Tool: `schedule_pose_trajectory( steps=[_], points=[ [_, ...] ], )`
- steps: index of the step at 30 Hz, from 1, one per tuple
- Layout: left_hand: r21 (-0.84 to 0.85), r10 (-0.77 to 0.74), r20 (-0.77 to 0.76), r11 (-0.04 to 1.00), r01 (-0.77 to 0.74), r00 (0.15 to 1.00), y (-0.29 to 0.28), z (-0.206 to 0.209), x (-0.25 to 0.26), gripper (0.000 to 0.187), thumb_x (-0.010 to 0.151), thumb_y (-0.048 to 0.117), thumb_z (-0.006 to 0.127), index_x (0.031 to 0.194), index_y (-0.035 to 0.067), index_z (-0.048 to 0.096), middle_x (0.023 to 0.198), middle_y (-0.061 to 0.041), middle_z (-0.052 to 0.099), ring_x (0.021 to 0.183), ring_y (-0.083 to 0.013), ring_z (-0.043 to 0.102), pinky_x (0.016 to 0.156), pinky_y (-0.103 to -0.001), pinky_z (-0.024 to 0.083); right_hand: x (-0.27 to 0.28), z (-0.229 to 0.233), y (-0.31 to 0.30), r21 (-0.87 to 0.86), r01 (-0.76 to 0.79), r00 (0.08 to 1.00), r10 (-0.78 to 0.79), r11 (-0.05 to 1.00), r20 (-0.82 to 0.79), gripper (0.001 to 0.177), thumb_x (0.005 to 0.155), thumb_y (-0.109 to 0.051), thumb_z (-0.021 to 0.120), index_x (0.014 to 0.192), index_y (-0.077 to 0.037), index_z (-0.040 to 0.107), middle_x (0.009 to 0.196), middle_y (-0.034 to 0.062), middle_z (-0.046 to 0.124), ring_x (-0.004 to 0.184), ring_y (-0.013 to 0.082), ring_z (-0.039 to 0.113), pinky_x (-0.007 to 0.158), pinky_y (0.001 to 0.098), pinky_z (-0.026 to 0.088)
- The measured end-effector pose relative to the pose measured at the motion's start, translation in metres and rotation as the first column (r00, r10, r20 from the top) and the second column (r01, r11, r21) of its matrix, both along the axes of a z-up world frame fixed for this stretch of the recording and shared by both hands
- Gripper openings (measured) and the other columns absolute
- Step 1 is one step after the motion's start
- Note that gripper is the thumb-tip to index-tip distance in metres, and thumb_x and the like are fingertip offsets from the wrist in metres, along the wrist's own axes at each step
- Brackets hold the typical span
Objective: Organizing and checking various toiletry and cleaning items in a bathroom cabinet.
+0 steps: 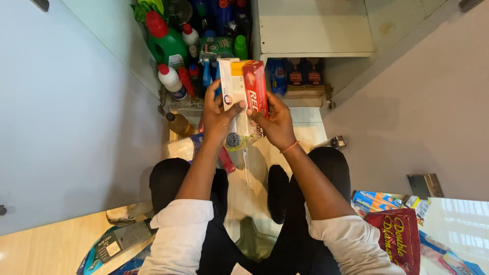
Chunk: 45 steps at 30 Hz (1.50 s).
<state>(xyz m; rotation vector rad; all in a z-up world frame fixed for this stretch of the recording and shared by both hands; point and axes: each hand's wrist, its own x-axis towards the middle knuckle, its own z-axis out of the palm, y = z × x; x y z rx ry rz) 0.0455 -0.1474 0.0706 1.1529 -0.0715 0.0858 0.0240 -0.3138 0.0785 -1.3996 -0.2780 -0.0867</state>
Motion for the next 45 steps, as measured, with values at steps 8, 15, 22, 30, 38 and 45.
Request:
schedule_pose_trajectory(
  steps=[8, 15, 22, 30, 38, 45],
  points=[
    [0.022, -0.016, 0.081, 1.000, 0.014, 0.997, -0.002, -0.010, 0.003, 0.081, 0.087, 0.009, 0.083, 0.150, 0.010, 0.032, 0.124, -0.018, 0.066, 0.113, -0.0227, 0.068, 0.096, -0.035, 0.058, 0.004, 0.003, -0.002, 0.044, -0.044, 0.991, 0.049, 0.998, -0.127, 0.055, 0.088, 0.000, 0.079, 0.136, 0.002, 0.055, 0.118, 0.0083, 0.071, 0.102, 0.0113, 0.069, 0.088, 0.0281, 0.060],
    [-0.131, -0.093, 0.001, 0.987, 0.092, 0.996, 0.006, 0.030, -0.002, 0.060, 0.094, 0.014, 0.066, 0.147, 0.009, 0.040, 0.127, -0.023, 0.066, 0.101, -0.0315, 0.070, 0.083, -0.043, 0.062, 0.009, -0.005, -0.018, 0.234, 0.096, 0.974, -0.042, 0.968, -0.224, 0.037, 0.087, 0.005, 0.079, 0.121, 0.004, 0.066, 0.114, 0.0131, 0.075, 0.098, 0.0192, 0.071, 0.091, 0.0349, 0.060],
    [-0.343, -0.196, 0.022, 0.919, 0.192, 0.980, 0.029, 0.018, 0.001, 0.056, 0.098, 0.028, 0.059, 0.148, 0.009, 0.043, 0.133, -0.026, 0.066, 0.101, -0.0327, 0.073, 0.084, -0.041, 0.061, 0.003, 0.028, -0.029, 0.532, 0.102, 0.953, 0.071, 0.841, -0.295, 0.032, 0.085, -0.001, 0.068, 0.117, 0.002, 0.067, 0.109, 0.0135, 0.075, 0.094, 0.0262, 0.076, 0.086, 0.0400, 0.062],
    [-0.316, -0.138, -0.043, 0.941, 0.117, 0.990, 0.019, -0.016, 0.010, 0.041, 0.099, 0.022, 0.048, 0.130, -0.001, 0.060, 0.105, -0.009, 0.069, 0.090, -0.0184, 0.069, 0.082, -0.034, 0.058, -0.002, 0.012, -0.016, 0.341, 0.008, 0.980, 0.060, 0.940, -0.190, 0.038, 0.087, 0.003, 0.074, 0.124, 0.000, 0.066, 0.113, 0.0090, 0.075, 0.100, 0.0165, 0.071, 0.093, 0.0315, 0.057],
    [-0.155, 0.017, 0.033, 0.988, -0.012, 0.999, 0.005, -0.021, 0.007, 0.026, 0.106, 0.014, 0.044, 0.125, 0.003, 0.058, 0.103, -0.006, 0.066, 0.089, -0.0127, 0.064, 0.082, -0.027, 0.054, -0.005, 0.005, 0.004, 0.246, -0.073, 0.974, 0.123, 0.966, -0.192, 0.047, 0.087, 0.004, 0.076, 0.131, 0.000, 0.060, 0.120, 0.0082, 0.072, 0.107, 0.0158, 0.070, 0.097, 0.0333, 0.058],
    [-0.096, 0.049, 0.013, 0.994, -0.048, 0.999, 0.001, 0.000, 0.002, 0.039, 0.093, 0.008, 0.048, 0.132, 0.011, 0.048, 0.098, -0.004, 0.065, 0.081, -0.0115, 0.062, 0.071, -0.026, 0.052, -0.003, 0.003, 0.006, 0.188, -0.042, 0.979, 0.078, 0.981, -0.191, 0.050, 0.086, 0.001, 0.081, 0.131, 0.001, 0.060, 0.118, 0.0106, 0.073, 0.102, 0.0171, 0.072, 0.091, 0.0349, 0.062]
  ],
)
